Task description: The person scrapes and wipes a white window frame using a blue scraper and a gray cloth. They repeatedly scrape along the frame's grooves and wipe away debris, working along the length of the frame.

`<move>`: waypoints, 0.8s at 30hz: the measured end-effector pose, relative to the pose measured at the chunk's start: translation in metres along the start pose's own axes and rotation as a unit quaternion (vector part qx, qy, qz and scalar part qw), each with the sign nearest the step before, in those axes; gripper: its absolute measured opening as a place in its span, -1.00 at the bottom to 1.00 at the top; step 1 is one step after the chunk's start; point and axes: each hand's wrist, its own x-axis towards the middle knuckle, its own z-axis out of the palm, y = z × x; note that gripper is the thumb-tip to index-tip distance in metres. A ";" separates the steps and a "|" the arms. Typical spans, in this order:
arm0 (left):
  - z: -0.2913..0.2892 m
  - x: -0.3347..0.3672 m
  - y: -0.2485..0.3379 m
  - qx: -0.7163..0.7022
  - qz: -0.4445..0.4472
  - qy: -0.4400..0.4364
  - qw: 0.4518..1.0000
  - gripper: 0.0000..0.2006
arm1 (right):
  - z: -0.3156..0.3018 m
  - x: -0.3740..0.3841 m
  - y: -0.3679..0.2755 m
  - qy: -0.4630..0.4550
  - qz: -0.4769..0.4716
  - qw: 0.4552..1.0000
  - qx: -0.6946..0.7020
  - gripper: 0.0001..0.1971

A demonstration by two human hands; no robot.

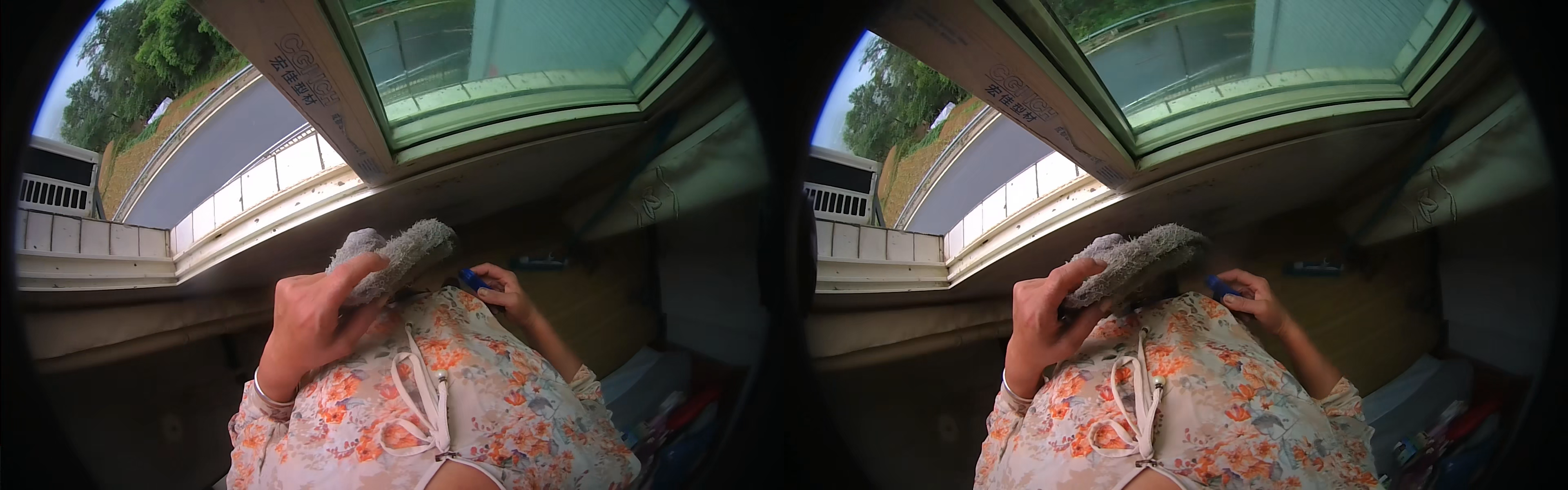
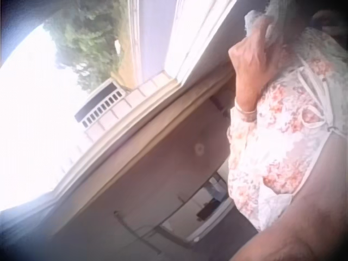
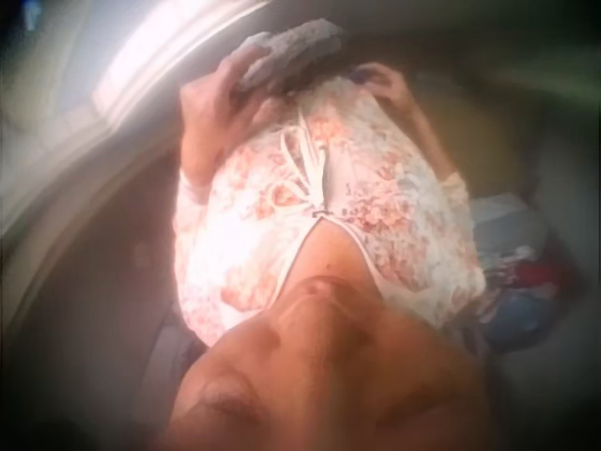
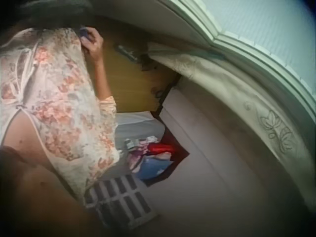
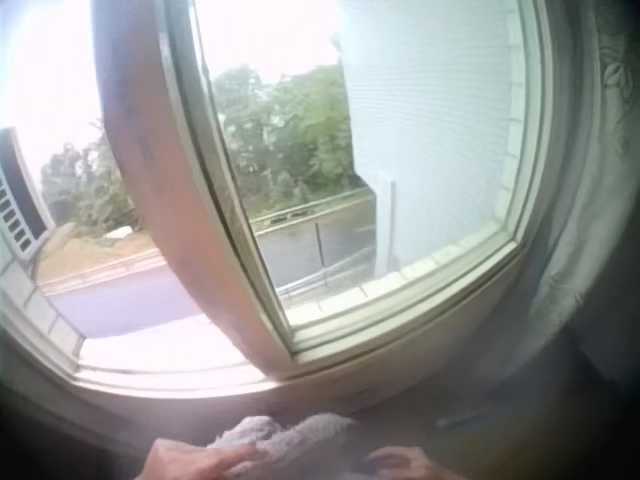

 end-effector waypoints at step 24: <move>0.021 -0.035 -0.133 -0.151 0.162 0.105 0.969 -0.71 | 0.088 -0.004 0.013 0.206 -0.049 0.957 -0.198 -0.70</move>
